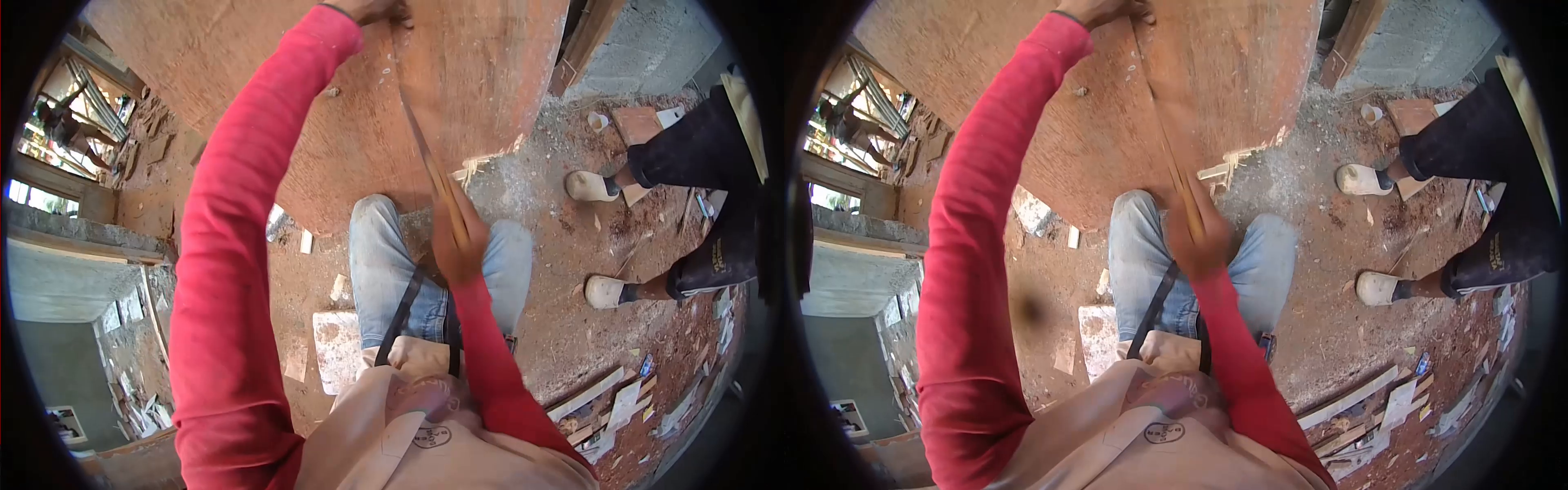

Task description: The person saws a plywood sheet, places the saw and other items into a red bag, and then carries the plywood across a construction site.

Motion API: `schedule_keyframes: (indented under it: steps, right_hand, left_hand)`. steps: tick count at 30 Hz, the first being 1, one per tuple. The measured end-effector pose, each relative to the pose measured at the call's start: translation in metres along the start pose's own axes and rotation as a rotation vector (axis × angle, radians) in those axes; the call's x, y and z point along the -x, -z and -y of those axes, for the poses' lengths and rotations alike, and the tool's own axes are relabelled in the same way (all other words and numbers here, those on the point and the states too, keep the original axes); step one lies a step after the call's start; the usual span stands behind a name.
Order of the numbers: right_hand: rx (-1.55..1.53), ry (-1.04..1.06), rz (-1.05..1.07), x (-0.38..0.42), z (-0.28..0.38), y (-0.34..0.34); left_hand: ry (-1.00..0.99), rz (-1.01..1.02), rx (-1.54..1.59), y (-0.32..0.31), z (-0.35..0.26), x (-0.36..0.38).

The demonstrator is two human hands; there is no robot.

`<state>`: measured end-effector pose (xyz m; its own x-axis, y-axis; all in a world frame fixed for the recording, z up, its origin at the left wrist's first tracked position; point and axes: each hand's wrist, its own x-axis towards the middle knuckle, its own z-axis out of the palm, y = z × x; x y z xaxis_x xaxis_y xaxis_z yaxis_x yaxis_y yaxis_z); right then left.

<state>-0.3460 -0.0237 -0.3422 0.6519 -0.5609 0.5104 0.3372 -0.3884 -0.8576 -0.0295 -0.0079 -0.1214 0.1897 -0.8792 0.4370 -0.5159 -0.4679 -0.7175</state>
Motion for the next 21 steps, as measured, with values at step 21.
schedule_keyframes:
  steps: [21]
  right_hand:
    - [0.138,0.024,-0.01,-0.08,-0.013,-0.059]
  left_hand:
    - [-0.025,0.097,-0.064,0.024,-0.006,0.005]
